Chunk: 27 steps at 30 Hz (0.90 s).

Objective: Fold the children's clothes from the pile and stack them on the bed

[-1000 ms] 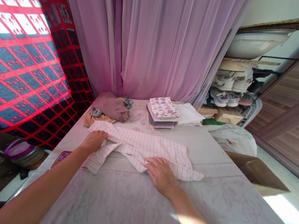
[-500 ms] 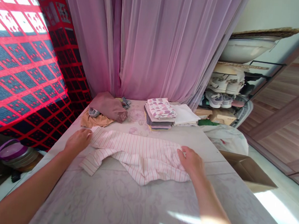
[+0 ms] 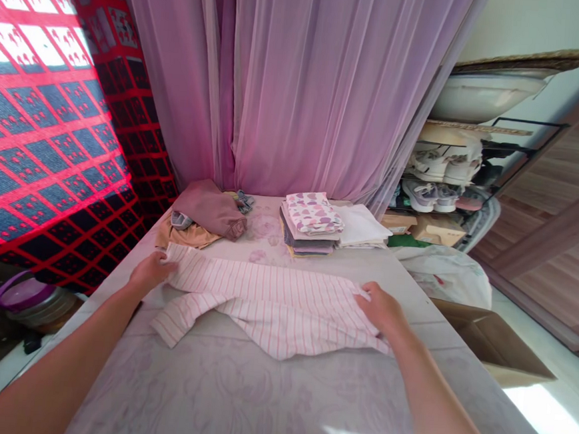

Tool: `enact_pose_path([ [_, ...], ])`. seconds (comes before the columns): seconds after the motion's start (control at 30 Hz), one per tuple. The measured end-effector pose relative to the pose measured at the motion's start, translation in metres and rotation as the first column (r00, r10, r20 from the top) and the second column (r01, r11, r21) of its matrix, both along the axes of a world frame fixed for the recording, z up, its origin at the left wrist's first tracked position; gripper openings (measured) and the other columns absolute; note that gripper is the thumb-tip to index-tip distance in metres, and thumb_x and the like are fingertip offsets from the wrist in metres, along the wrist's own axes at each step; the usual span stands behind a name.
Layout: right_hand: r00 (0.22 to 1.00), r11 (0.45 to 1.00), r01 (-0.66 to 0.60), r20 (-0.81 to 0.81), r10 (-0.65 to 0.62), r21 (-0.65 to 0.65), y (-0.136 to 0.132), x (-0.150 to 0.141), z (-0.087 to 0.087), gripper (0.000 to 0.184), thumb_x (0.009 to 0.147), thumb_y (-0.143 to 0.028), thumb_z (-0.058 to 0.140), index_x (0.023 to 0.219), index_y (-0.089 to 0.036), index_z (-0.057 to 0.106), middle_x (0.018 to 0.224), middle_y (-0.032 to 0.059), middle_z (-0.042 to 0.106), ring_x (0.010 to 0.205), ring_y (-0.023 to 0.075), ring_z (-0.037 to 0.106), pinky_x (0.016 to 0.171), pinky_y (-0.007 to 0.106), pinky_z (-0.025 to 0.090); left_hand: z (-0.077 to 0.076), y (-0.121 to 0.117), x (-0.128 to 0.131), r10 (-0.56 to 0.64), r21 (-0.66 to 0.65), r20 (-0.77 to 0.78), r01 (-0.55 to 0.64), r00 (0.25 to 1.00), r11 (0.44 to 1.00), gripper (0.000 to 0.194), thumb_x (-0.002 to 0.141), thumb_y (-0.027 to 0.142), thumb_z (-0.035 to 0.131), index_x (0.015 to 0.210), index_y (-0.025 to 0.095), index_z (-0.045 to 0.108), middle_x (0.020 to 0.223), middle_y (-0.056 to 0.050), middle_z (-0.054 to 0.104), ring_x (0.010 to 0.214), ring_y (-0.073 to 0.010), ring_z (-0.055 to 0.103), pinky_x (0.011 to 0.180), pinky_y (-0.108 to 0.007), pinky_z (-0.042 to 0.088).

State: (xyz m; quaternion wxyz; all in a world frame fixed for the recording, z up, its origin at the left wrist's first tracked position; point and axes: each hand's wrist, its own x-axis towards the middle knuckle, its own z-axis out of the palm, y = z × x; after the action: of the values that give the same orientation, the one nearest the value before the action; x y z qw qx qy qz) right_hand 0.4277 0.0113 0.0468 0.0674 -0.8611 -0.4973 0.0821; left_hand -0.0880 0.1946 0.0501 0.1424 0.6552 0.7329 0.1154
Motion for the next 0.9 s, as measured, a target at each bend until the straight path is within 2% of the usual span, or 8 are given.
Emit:
enact_pose_path([
  [0.2,0.999,0.999,0.021,-0.025,-0.022,-0.031,0.025,0.036,0.008,0.048,0.090,-0.040,0.054,0.132,-0.017,0.053,0.120,0.0129,0.067,0.107,0.0263,0.063,0.085,0.034,0.047,-0.011,-0.026,0.008,0.125,-0.016,0.045,-0.125,0.991,0.992,0.047,0.082,0.048,0.049,0.115,0.015,0.053,0.086,-0.007,0.070,0.079,-0.0246,0.070,0.063,-0.031,0.052],
  [0.33,0.995,0.975,-0.082,0.079,0.067,0.207,0.017,0.003,0.008,0.042,0.091,-0.031,0.047,0.129,-0.016,0.058,0.129,0.0141,0.062,0.116,0.0281,0.058,0.094,0.039,0.045,-0.006,-0.031,0.013,0.111,0.063,-0.069,-0.107,0.991,0.992,0.045,0.085,0.036,0.050,0.125,0.017,0.052,0.113,-0.014,0.067,0.102,-0.0291,0.067,0.080,-0.037,0.053],
  [0.43,0.948,0.873,-0.306,0.036,0.317,0.380,-0.002,-0.038,0.000,0.035,0.093,-0.032,0.042,0.115,-0.020,0.067,0.115,0.0091,0.070,0.108,0.0236,0.062,0.095,0.037,0.045,0.000,-0.041,0.022,0.075,0.147,-0.103,-0.059,0.992,0.987,0.053,0.086,0.036,0.050,0.134,0.014,0.047,0.135,-0.021,0.053,0.118,-0.0311,0.058,0.095,-0.041,0.049],
  [0.53,0.894,0.829,-0.426,0.026,0.448,0.364,-0.020,-0.072,-0.011,0.031,0.090,-0.036,0.050,0.111,-0.022,0.068,0.110,0.0076,0.072,0.105,0.0246,0.063,0.093,0.040,0.045,-0.001,-0.063,0.037,-0.205,0.231,-0.082,0.218,0.975,0.948,0.048,0.089,0.042,0.047,0.128,0.016,0.055,0.140,-0.018,0.050,0.125,-0.0292,0.053,0.103,-0.041,0.044],
  [0.6,0.895,0.845,-0.434,0.040,0.445,0.312,-0.028,-0.083,-0.015,0.029,0.088,-0.033,0.053,0.110,-0.022,0.068,0.108,0.0079,0.072,0.103,0.0251,0.063,0.090,0.039,0.045,-0.005,-0.083,0.048,-0.503,0.197,-0.059,0.504,0.863,0.841,0.045,0.087,0.046,0.051,0.124,0.022,0.060,0.137,-0.012,0.056,0.124,-0.0267,0.054,0.104,-0.040,0.043],
  [0.67,0.911,0.878,-0.405,0.024,0.413,0.255,-0.035,-0.085,-0.013,0.025,0.090,-0.029,0.049,0.103,-0.022,0.069,0.101,0.0074,0.072,0.095,0.0228,0.065,0.081,0.035,0.046,-0.009,-0.102,0.057,-0.664,0.120,-0.051,0.665,0.746,0.737,0.049,0.081,0.047,0.059,0.125,0.026,0.060,0.137,-0.009,0.058,0.124,-0.0271,0.053,0.107,-0.043,0.040],
  [0.73,0.912,0.897,-0.395,-0.037,0.409,0.198,-0.043,-0.081,-0.004,0.029,0.092,-0.026,0.042,0.090,-0.022,0.071,0.090,0.0055,0.072,0.082,0.0197,0.065,0.071,0.030,0.044,-0.010,-0.117,0.063,-0.708,0.096,-0.041,0.708,0.705,0.700,0.042,0.081,0.041,0.060,0.120,0.026,0.063,0.132,-0.008,0.062,0.120,-0.0268,0.056,0.106,-0.044,0.039],
  [0.9,0.786,0.864,-0.500,-0.449,0.426,-0.056,-0.064,-0.062,0.027,0.026,0.081,-0.028,0.053,0.059,-0.021,0.065,0.059,-0.0006,0.065,0.059,0.0142,0.057,0.054,0.023,0.036,0.006,-0.125,0.069,-0.692,0.038,0.088,0.692,0.717,0.721,0.029,0.088,0.036,0.040,0.088,0.022,0.066,0.087,-0.004,0.071,0.085,-0.0200,0.064,0.081,-0.032,0.049],
])
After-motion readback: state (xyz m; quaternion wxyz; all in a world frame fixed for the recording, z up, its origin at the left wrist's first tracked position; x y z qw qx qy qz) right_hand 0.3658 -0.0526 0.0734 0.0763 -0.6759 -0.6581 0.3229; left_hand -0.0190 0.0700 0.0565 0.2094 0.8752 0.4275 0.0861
